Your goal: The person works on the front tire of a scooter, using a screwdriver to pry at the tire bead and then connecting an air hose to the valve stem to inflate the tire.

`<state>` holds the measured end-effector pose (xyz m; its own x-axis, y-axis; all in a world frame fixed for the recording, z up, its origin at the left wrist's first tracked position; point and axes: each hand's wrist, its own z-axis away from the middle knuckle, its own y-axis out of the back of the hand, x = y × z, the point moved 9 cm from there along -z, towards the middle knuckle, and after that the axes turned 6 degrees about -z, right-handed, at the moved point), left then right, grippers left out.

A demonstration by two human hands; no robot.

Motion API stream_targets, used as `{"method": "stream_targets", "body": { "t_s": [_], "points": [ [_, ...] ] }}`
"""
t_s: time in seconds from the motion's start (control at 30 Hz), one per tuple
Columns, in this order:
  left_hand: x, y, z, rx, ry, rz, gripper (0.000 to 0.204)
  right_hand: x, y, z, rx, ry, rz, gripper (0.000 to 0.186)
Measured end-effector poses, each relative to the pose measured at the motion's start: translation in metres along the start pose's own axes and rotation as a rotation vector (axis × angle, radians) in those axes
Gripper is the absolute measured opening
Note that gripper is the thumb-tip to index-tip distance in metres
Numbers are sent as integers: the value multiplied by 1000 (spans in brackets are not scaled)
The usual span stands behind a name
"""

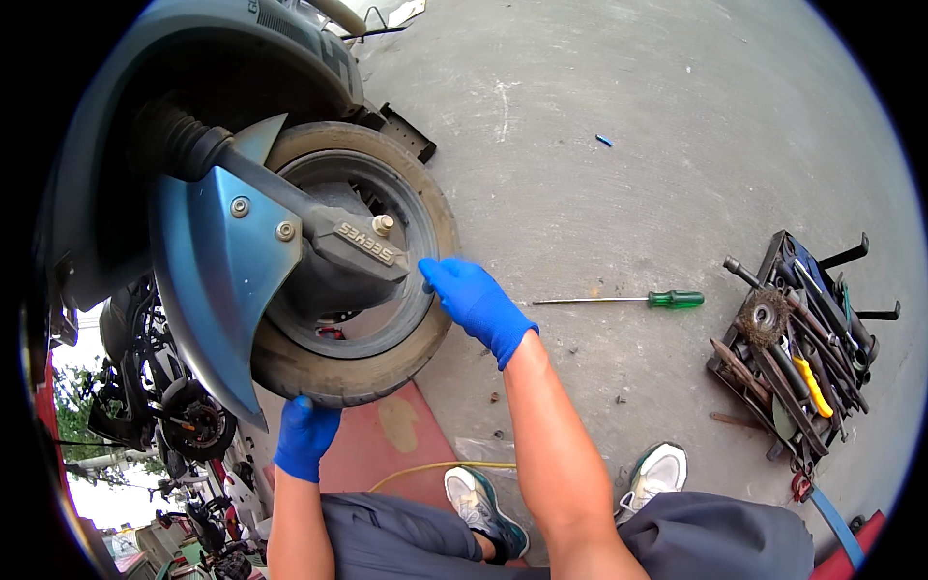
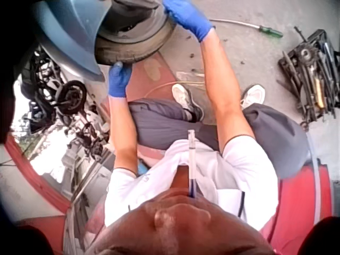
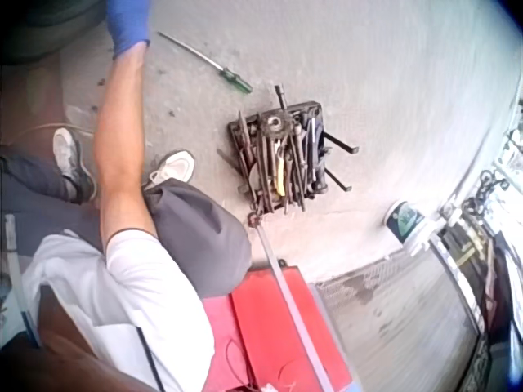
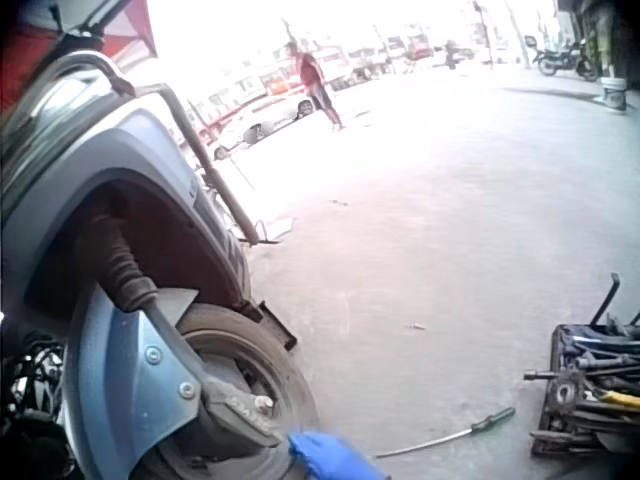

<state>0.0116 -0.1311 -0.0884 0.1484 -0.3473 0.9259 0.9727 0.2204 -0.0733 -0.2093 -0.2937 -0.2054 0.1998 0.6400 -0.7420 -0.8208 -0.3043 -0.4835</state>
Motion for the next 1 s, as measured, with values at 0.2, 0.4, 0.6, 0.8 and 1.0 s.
{"method": "stream_targets", "body": {
  "t_s": [0.2, 0.4, 0.6, 0.8, 1.0],
  "points": [
    [-39, -16, 2, -12, 420, -555, 65, -4, -32, 8, -142, 130, 529, 48],
    [-9, -5, 10, 325, -208, -94, 58, -17, -80, 29, -238, 297, 631, 43],
    [31, 8, 6, 649, -348, -373, 56, -23, -134, 42, 95, 433, 610, 34],
    [12, -7, 1, 565, -122, -325, 65, -50, -149, 24, 238, 547, 522, 37],
    [37, 19, -9, 513, -311, -219, 66, -47, -156, 9, 151, 590, 605, 31]
  ]
}}
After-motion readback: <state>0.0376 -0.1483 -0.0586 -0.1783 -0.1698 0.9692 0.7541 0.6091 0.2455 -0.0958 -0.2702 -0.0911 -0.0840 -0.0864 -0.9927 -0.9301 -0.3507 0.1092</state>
